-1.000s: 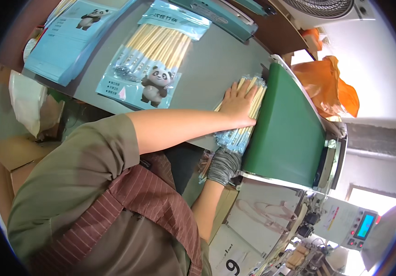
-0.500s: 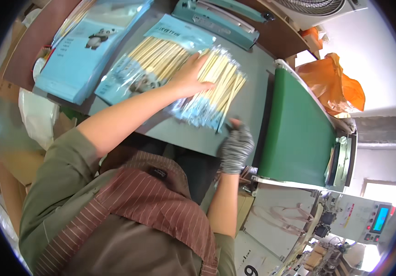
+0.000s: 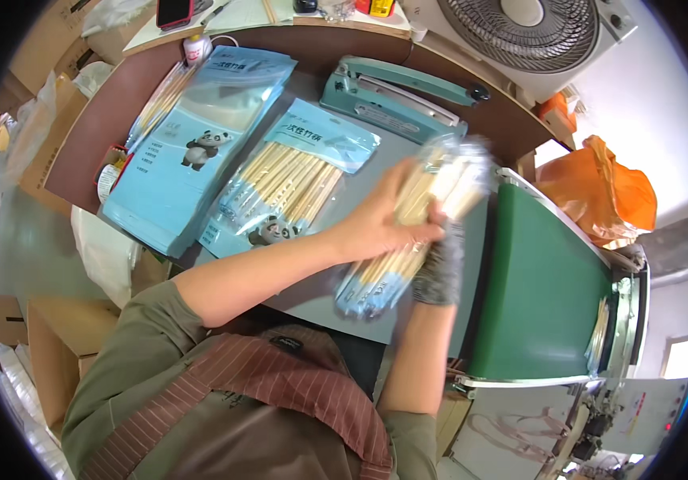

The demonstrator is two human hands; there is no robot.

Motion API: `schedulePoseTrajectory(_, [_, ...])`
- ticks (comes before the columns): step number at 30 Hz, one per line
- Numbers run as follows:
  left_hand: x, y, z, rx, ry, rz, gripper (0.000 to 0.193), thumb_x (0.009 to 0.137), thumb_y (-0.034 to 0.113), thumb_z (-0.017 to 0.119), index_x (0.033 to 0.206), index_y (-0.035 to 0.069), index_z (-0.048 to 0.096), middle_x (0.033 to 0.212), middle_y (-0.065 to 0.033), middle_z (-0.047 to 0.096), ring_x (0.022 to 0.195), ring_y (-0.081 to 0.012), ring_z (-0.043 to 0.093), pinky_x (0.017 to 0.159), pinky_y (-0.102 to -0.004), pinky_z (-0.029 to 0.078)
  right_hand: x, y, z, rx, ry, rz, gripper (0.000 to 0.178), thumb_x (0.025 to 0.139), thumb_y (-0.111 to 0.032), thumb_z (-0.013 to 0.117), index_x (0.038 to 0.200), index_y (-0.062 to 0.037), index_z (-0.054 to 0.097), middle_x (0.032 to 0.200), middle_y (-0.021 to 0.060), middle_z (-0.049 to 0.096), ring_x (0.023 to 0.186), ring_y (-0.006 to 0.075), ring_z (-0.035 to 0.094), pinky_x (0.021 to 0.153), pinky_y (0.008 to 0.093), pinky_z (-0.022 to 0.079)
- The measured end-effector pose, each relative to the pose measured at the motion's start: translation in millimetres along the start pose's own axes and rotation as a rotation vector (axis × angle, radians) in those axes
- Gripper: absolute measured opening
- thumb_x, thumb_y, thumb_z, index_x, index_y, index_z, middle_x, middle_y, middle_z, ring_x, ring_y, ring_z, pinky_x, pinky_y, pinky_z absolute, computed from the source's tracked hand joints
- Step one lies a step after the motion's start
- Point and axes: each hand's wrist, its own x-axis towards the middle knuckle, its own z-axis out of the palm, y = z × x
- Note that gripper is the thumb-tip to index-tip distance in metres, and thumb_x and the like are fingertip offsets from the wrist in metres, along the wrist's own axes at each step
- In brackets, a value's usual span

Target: Packaging bundles of chopsticks into plastic sleeves and boxes.

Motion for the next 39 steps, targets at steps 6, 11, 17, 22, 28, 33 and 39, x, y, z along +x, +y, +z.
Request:
schedulePoseTrajectory(6, [6, 34, -17, -0.104, -0.185, 0.232, 0.119, 0.063, 0.022, 0.080, 0.140, 0.008, -0.009, 0.137, -0.0167, 0.026, 0.125, -0.0268, 0.031, 0.103, -0.0359, 0.028, -10, -43, -17, -0.068, -0.264, -0.310, 0.095, 0.058, -0.029, 0.082, 0.133, -0.0016, 0.029, 0.119, 0.0134, 0.048, 0.106, 0.0244, 0.051, 0.092, 0.0353, 0.042])
schedulePoseTrajectory(11, [-3, -1, -27, -0.196, -0.492, -0.130, 0.093, 0.064, 0.017, 0.078, 0.135, 0.005, 0.020, 0.116, -0.0125, 0.051, 0.103, -0.0207, 0.052, 0.089, -0.0319, 0.043, -30, -40, 7, -0.211, -0.323, -0.196, 0.116, 0.046, -0.037, 0.088, 0.136, -0.0024, 0.023, 0.117, 0.0112, 0.047, 0.104, 0.0202, 0.049, 0.090, 0.0315, 0.041])
schedulePoseTrajectory(17, [-82, 27, -33, -0.613, -0.716, -0.390, 0.050, 0.072, 0.027, 0.072, 0.110, 0.001, 0.052, 0.098, -0.0104, 0.060, 0.092, -0.0153, 0.055, 0.080, -0.0297, 0.044, -84, -47, 52, -0.040, -0.104, -0.446, 0.094, 0.057, -0.049, 0.075, 0.126, 0.0007, 0.035, 0.119, 0.0112, 0.043, 0.102, 0.0206, 0.049, 0.082, 0.0322, 0.045])
schedulePoseTrajectory(22, [-136, 29, -61, -0.004, -0.622, -0.549, 0.049, 0.078, 0.036, 0.065, 0.108, -0.001, 0.054, 0.100, -0.0155, 0.060, 0.090, -0.0216, 0.058, 0.079, -0.0324, 0.045, -67, 39, 2, 0.264, -0.635, 0.361, 0.026, 0.067, -0.021, 0.061, 0.080, 0.0001, 0.054, 0.077, 0.0187, 0.058, 0.068, 0.0271, 0.059, 0.063, 0.0369, 0.052])
schedulePoseTrajectory(28, [-177, 51, -270, 1.001, 0.326, -0.077, 0.031, 0.077, -0.002, 0.049, 0.107, 0.003, 0.055, 0.107, -0.0113, 0.056, 0.097, -0.0255, 0.055, 0.084, -0.0326, 0.043, -82, 36, 38, 0.425, -0.670, 0.522, 0.023, 0.070, -0.020, 0.057, 0.081, -0.0007, 0.053, 0.075, 0.0199, 0.058, 0.065, 0.0306, 0.060, 0.059, 0.0389, 0.052])
schedulePoseTrajectory(33, [-154, 14, -323, 1.150, 0.030, -0.014, 0.045, 0.074, -0.009, 0.043, 0.117, 0.003, 0.049, 0.124, -0.0128, 0.047, 0.116, -0.0278, 0.044, 0.096, -0.0344, 0.037, -71, 67, 47, 0.295, -0.668, 0.530, 0.025, 0.069, -0.019, 0.057, 0.083, 0.0013, 0.053, 0.076, 0.0212, 0.060, 0.066, 0.0308, 0.062, 0.057, 0.0376, 0.054])
schedulePoseTrajectory(39, [-185, 52, -292, 1.107, -0.328, -0.233, 0.058, 0.071, -0.008, 0.046, 0.128, 0.002, 0.039, 0.136, -0.0132, 0.036, 0.124, -0.0286, 0.035, 0.103, -0.0354, 0.031, -87, 41, 37, 0.388, -0.487, 0.468, 0.026, 0.068, -0.020, 0.057, 0.083, 0.0002, 0.052, 0.076, 0.0213, 0.059, 0.063, 0.0303, 0.061, 0.056, 0.0396, 0.053])
